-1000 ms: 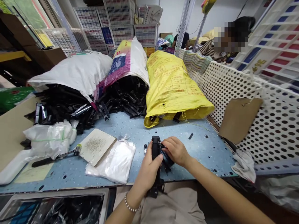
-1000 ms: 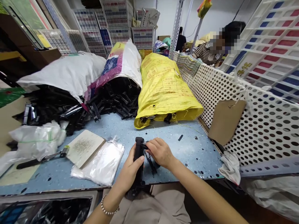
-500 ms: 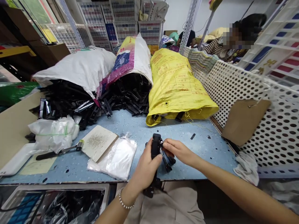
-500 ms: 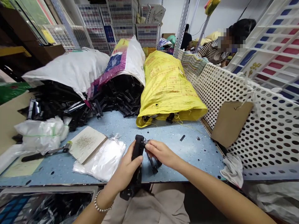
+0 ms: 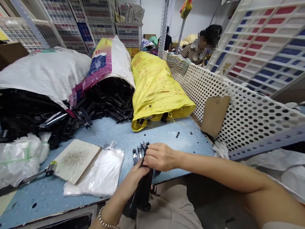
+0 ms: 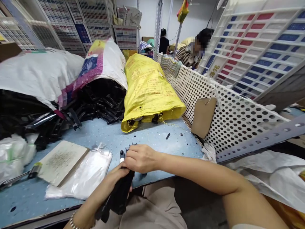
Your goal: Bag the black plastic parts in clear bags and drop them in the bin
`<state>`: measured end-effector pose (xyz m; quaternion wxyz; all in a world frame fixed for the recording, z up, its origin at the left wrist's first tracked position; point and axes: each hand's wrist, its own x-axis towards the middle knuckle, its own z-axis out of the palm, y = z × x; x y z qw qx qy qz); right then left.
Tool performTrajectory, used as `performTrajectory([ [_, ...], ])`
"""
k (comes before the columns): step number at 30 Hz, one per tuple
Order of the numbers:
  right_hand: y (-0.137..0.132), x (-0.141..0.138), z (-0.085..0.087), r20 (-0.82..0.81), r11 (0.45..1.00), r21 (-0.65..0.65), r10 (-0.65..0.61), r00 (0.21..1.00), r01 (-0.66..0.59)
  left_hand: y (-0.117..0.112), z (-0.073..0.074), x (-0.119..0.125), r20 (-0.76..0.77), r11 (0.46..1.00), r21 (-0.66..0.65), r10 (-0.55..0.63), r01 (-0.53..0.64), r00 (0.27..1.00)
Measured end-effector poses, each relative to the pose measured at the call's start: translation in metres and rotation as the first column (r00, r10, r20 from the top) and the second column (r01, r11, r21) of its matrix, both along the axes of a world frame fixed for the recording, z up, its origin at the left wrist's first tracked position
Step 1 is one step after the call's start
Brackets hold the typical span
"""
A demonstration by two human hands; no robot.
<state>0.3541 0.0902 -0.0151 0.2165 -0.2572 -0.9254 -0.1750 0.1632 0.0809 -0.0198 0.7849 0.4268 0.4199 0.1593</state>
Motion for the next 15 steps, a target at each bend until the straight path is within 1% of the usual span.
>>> performTrajectory([
  [2, -0.005, -0.001, 0.006, -0.030, 0.998, -0.062, -0.017, 0.999, 0.016, -0.001, 0.004, 0.000, 0.000, 0.999, 0.008, 0.034, -0.034, 0.999],
  [4, -0.009, 0.004, 0.013, -0.009, 0.991, -0.120, -0.063, 0.998, 0.061, 0.001, 0.008, -0.003, 0.000, 0.998, 0.004, 0.063, -0.063, 0.998],
  [6, -0.010, 0.012, 0.016, 0.072, 0.983, -0.149, -0.101, 0.992, 0.111, 0.004, 0.010, -0.006, 0.001, 0.998, -0.009, 0.060, -0.060, 0.998],
  [9, -0.008, 0.022, 0.014, 0.200, 0.978, -0.145, -0.118, 0.973, 0.149, 0.007, 0.010, -0.008, 0.006, 0.999, -0.040, 0.016, -0.016, 1.000],
  [12, -0.007, 0.027, 0.010, 0.253, 0.987, -0.122, -0.072, 0.965, 0.106, 0.007, 0.010, -0.006, 0.009, 0.999, -0.047, -0.026, 0.026, 1.000],
  [15, -0.006, 0.027, 0.009, 0.292, 0.995, -0.095, -0.003, 0.957, 0.032, 0.004, 0.014, -0.004, -0.005, 0.998, -0.012, -0.069, 0.069, 0.998],
])
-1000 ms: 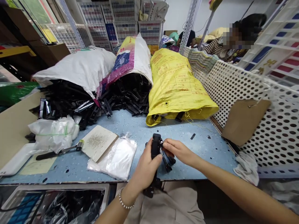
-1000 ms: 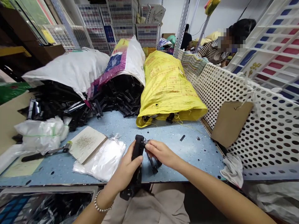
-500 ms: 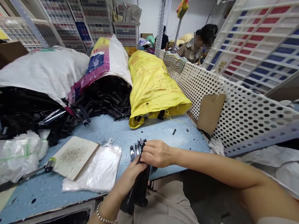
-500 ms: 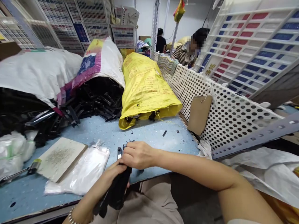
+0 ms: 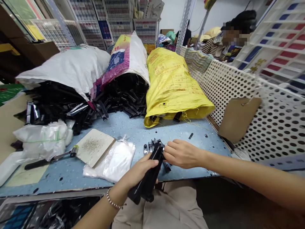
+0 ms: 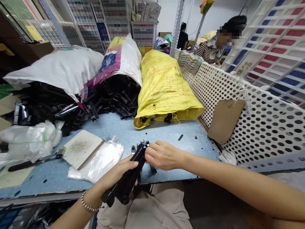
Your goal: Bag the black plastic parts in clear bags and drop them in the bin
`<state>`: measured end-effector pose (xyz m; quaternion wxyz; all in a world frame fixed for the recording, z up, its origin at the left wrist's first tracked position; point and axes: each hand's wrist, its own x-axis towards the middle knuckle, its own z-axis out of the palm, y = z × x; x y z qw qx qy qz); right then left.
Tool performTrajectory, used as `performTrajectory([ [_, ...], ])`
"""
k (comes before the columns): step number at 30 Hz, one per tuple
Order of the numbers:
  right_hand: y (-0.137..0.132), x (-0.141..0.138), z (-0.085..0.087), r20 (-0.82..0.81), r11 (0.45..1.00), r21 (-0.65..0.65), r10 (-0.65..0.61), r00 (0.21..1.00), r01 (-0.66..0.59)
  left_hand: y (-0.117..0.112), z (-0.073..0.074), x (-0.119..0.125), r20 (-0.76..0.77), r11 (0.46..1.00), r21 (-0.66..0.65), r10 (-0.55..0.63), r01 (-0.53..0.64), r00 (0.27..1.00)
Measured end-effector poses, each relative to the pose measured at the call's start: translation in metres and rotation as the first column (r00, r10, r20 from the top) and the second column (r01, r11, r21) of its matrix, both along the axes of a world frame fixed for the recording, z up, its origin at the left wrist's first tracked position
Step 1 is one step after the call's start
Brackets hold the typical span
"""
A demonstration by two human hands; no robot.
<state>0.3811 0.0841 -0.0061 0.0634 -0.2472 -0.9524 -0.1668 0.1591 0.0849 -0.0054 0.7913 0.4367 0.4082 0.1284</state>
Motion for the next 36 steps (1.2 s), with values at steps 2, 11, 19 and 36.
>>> performTrajectory([
  [2, 0.000, -0.001, -0.001, -0.012, 0.998, 0.020, 0.057, 0.998, -0.057, -0.002, 0.003, 0.000, -0.012, 1.000, 0.011, -0.019, 0.020, 1.000],
  [11, -0.005, -0.011, 0.003, -0.110, 0.997, -0.036, 0.057, 0.992, -0.061, 0.007, -0.004, -0.011, -0.017, 0.994, -0.080, -0.075, 0.073, 0.997],
  [19, -0.003, -0.013, -0.007, -0.103, 0.999, 0.009, 0.043, 0.994, -0.042, 0.001, -0.004, -0.008, -0.032, 0.998, -0.003, 0.057, -0.057, 0.998],
  [36, 0.001, -0.029, -0.040, -0.121, -0.073, -0.878, -0.923, 0.365, -0.474, -0.028, -0.026, 0.007, -0.375, 0.490, 0.847, 0.280, 0.204, 0.883],
])
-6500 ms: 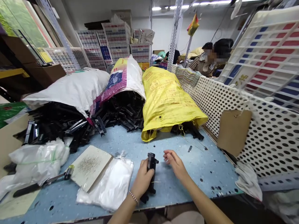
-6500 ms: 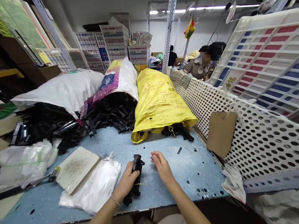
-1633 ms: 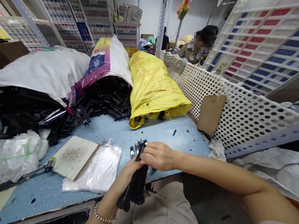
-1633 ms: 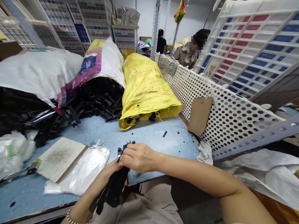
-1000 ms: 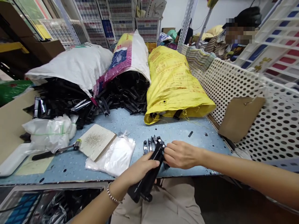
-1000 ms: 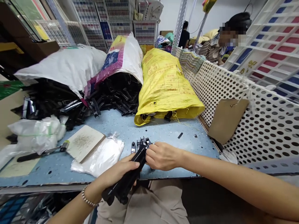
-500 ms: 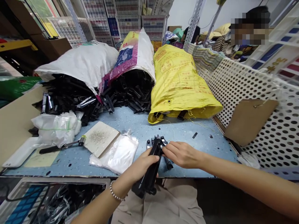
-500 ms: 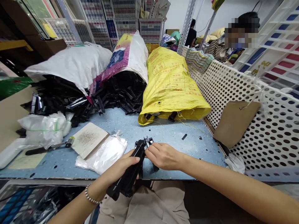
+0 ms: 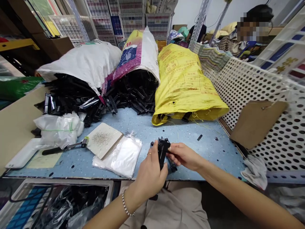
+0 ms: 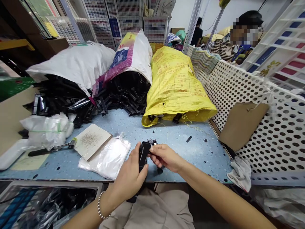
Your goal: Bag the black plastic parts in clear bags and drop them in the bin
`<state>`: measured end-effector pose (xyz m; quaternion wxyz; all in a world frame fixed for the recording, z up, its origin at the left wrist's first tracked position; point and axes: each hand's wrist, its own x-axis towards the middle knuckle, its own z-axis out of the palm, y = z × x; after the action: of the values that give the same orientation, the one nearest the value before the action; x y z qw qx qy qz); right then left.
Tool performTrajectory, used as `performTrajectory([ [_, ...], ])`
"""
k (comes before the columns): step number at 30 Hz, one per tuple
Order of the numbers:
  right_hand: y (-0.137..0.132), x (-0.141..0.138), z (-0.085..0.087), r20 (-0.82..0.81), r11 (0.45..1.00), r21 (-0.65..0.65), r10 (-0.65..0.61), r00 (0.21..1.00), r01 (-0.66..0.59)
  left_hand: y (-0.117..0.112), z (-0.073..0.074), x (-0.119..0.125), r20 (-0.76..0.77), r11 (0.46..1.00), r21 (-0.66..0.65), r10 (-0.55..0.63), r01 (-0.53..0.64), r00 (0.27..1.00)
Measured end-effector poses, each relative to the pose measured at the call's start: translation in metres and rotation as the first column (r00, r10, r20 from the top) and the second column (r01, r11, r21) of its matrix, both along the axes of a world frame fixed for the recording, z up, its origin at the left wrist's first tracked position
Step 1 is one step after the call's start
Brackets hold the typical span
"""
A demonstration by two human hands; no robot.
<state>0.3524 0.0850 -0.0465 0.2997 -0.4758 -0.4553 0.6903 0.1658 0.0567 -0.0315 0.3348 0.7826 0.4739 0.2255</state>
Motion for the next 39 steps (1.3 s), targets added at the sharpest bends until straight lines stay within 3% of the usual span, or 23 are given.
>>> performTrajectory([
  [2, 0.006, 0.004, 0.002, -0.171, 0.975, -0.205, 0.050, 0.984, -0.085, 0.000, 0.000, -0.001, 0.020, 0.999, 0.035, -0.030, 0.030, 0.999],
  [4, 0.009, 0.006, 0.006, -0.206, 0.969, -0.224, 0.060, 0.977, -0.107, 0.004, 0.000, -0.002, 0.106, 0.999, 0.023, -0.028, 0.025, 0.994],
  [6, 0.008, 0.002, 0.011, -0.087, 0.995, -0.090, 0.031, 0.996, -0.039, 0.013, -0.001, -0.003, 0.263, 0.998, -0.067, 0.021, -0.003, 0.965],
  [8, -0.001, -0.006, 0.016, 0.144, 0.982, 0.190, -0.014, 0.989, -0.014, 0.025, -0.001, -0.005, 0.432, 0.969, -0.245, 0.140, -0.034, 0.891],
  [9, -0.008, -0.011, 0.017, 0.271, 0.930, 0.362, -0.041, 0.962, -0.062, 0.030, 0.000, -0.006, 0.491, 0.937, -0.346, 0.220, -0.043, 0.843],
  [11, -0.025, -0.022, 0.016, 0.500, 0.718, 0.634, -0.097, 0.861, -0.287, 0.039, 0.002, -0.008, 0.539, 0.856, -0.516, 0.367, -0.048, 0.758],
  [13, -0.038, -0.030, 0.010, 0.650, 0.464, 0.721, -0.195, 0.735, -0.515, 0.043, 0.005, -0.009, 0.548, 0.798, -0.601, 0.449, -0.040, 0.706],
  [14, -0.042, -0.033, 0.006, 0.688, 0.369, 0.719, -0.254, 0.680, -0.589, 0.043, 0.005, -0.008, 0.554, 0.787, -0.615, 0.466, -0.038, 0.690],
  [17, -0.044, -0.036, -0.007, 0.723, 0.222, 0.681, -0.356, 0.593, -0.697, 0.039, 0.002, -0.004, 0.561, 0.780, -0.622, 0.499, -0.061, 0.661],
  [21, -0.040, -0.036, -0.021, 0.735, 0.123, 0.653, -0.339, 0.587, -0.747, 0.035, -0.010, 0.000, 0.509, 0.717, -0.693, 0.561, -0.075, 0.653],
  [23, -0.037, -0.037, -0.029, 0.726, 0.119, 0.668, -0.320, 0.609, -0.735, 0.039, -0.017, -0.002, 0.493, 0.704, -0.705, 0.571, -0.083, 0.656],
  [25, -0.027, -0.035, -0.037, 0.722, 0.178, 0.689, -0.242, 0.648, -0.702, 0.045, -0.026, -0.010, 0.482, 0.717, -0.687, 0.570, -0.116, 0.665],
  [26, -0.017, -0.032, -0.040, 0.705, 0.284, 0.707, -0.218, 0.674, -0.648, 0.050, -0.031, -0.015, 0.471, 0.732, -0.664, 0.570, -0.155, 0.674],
  [27, -0.004, -0.025, -0.042, 0.674, 0.430, 0.719, -0.236, 0.701, -0.546, 0.054, -0.038, -0.020, 0.453, 0.750, -0.629, 0.569, -0.206, 0.687],
  [28, 0.014, -0.015, -0.042, 0.634, 0.578, 0.716, -0.303, 0.711, -0.392, 0.058, -0.045, -0.025, 0.427, 0.768, -0.583, 0.566, -0.264, 0.705],
  [29, 0.034, -0.003, -0.041, 0.588, 0.711, 0.689, -0.433, 0.683, -0.142, 0.061, -0.054, -0.029, 0.396, 0.787, -0.529, 0.561, -0.319, 0.727],
  [30, 0.056, 0.012, -0.039, 0.563, 0.734, 0.677, -0.564, 0.604, 0.053, 0.063, -0.063, -0.031, 0.362, 0.803, -0.472, 0.553, -0.364, 0.750],
  [32, 0.099, 0.045, -0.033, 0.531, 0.688, 0.673, -0.704, 0.471, 0.271, 0.064, -0.082, -0.028, 0.304, 0.837, -0.380, 0.516, -0.394, 0.801],
  [34, 0.129, 0.075, -0.027, 0.501, 0.635, 0.644, -0.771, 0.392, 0.427, 0.060, -0.097, -0.017, 0.260, 0.868, -0.310, 0.469, -0.387, 0.844],
  [36, 0.139, 0.094, -0.025, 0.459, 0.602, 0.597, -0.798, 0.390, 0.529, 0.054, -0.104, -0.006, 0.222, 0.896, -0.240, 0.425, -0.373, 0.878],
  [39, 0.109, 0.095, -0.034, 0.317, 0.595, 0.538, -0.799, 0.512, 0.596, 0.048, -0.097, 0.007, 0.220, 0.920, -0.145, 0.389, -0.364, 0.895],
])
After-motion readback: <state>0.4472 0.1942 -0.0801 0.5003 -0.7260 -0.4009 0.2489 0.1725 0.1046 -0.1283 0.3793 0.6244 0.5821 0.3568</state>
